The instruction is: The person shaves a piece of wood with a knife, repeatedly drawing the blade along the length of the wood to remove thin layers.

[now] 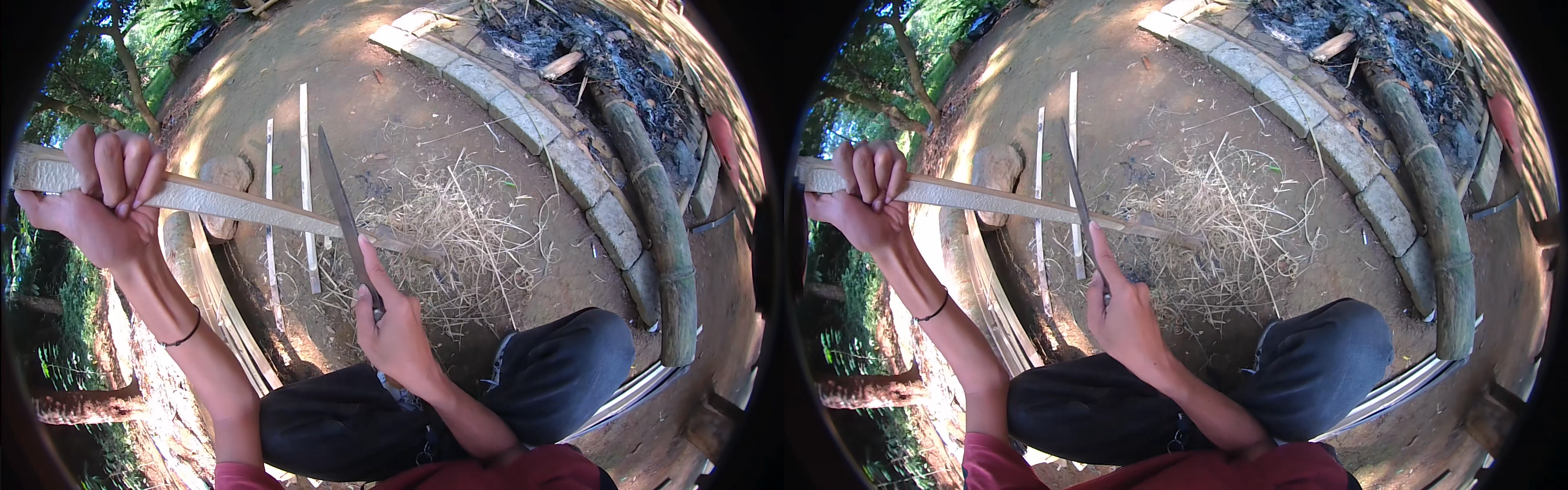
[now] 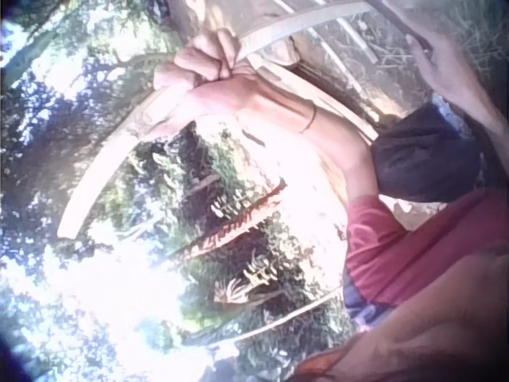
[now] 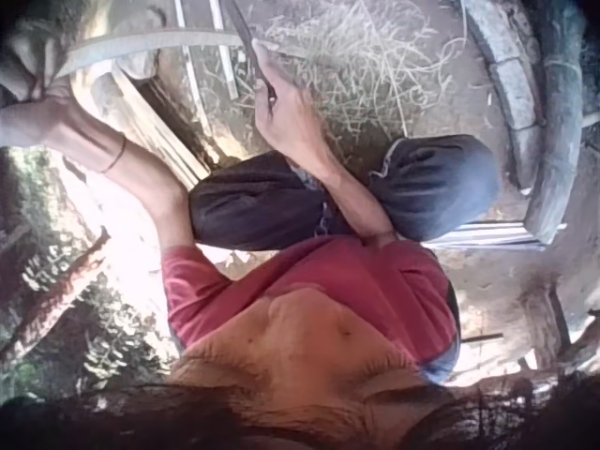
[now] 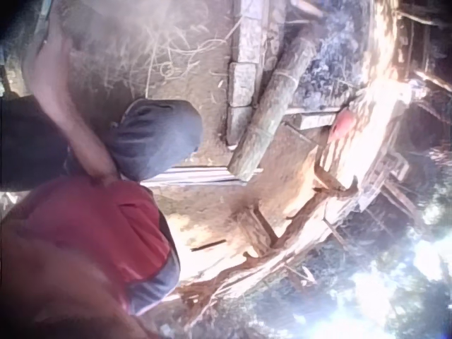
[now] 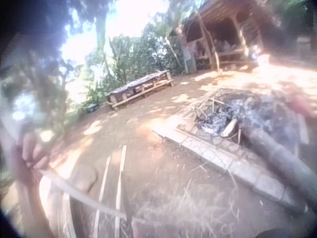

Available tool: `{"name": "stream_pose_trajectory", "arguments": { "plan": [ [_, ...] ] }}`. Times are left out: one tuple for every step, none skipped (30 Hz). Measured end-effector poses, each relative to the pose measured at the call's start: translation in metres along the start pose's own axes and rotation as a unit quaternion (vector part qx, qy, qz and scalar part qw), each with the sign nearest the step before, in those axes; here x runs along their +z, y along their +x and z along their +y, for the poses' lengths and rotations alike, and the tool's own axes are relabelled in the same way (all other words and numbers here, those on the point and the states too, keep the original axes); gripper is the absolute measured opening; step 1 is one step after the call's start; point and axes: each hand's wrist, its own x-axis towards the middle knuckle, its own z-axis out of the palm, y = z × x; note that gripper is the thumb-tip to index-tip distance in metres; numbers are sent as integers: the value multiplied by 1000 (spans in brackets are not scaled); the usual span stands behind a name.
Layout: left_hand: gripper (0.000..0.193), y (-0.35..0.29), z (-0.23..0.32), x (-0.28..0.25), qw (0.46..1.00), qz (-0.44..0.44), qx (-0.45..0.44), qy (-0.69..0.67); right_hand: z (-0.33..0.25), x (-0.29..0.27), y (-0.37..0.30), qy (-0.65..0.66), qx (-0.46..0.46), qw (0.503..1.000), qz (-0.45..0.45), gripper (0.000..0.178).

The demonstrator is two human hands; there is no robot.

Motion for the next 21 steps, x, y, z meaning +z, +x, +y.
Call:
{"name": "stream_pose_trajectory", "arguments": {
  "plan": [
    [70, 3, 2, -2, 999, -31, 1, -8, 5, 0, 1, 4, 6, 1000, 8, 66],
    [71, 3, 1, -3, 999, -42, 6, -10, 14, -3, 1, -8, 11, 1000, 14, 66],
    [71, 4, 1, -3, 1000, -27, 14, -5, 23, -7, 3, -19, 16, 999, 21, 65],
    [71, 4, -2, 0, 1000, -12, 21, -3, 25, -12, 8, -40, 39, 998, 5, 65],
    [71, 4, -2, 1, 1000, 3, 29, -1, 23, -10, 9, -20, 26, 999, 5, 65],
    [76, 2, 0, -3, 1000, -13, 5, -19, 18, -8, 8, 0, 13, 1000, 4, 64],
    [76, 4, -1, -2, 1000, -13, 7, -20, 9, -10, 6, 15, 3, 1000, 5, 64],
    [76, 3, -2, -1, 1000, -8, 5, -18, -11, -9, 7, 29, -9, 999, -12, 63],
    [76, 2, -3, 0, 1000, -3, 2, -16, -29, -8, 9, 29, -31, 999, -22, 63],
    [77, 4, -2, 0, 1000, -18, -8, -25, -46, -8, 12, 28, -54, 998, -31, 64],
    [74, 4, -5, 5, 1000, 24, 4, -2, -50, -7, 13, 30, -54, 998, -34, 63],
    [71, 4, -9, 12, 997, 66, 16, 21, -54, -6, 13, 33, -52, 997, -37, 63],
    [70, 6, -7, 16, 993, 105, 32, 47, -60, -4, 15, 38, -55, 997, -42, 63],
    [72, 6, -5, 10, 997, 53, 38, 42, -59, -5, 12, 52, -32, 997, -49, 61],
    [73, 4, -5, 9, 998, 24, 42, 36, -59, -5, 10, 66, -9, 996, -55, 59],
    [74, 4, -5, 10, 999, -8, 45, 28, -61, -4, 7, 46, -15, 998, -48, 60],
    [74, 3, -6, 11, 998, -39, 48, 20, -63, -3, 5, 26, -21, 999, -40, 60],
    [76, 3, -7, 13, 999, -18, 29, 37, -66, -3, 3, 6, -28, 999, -32, 61],
    [78, 5, -8, 17, 999, 11, 26, 24, -69, -3, 4, -9, -40, 999, -33, 61],
    [78, 4, -8, 18, 999, 37, 25, 31, -73, -3, 7, -24, -52, 998, -33, 62],
    [78, 3, -9, 17, 997, 63, 24, 37, -76, -4, 9, -40, -65, 997, -32, 62]
  ]
}}
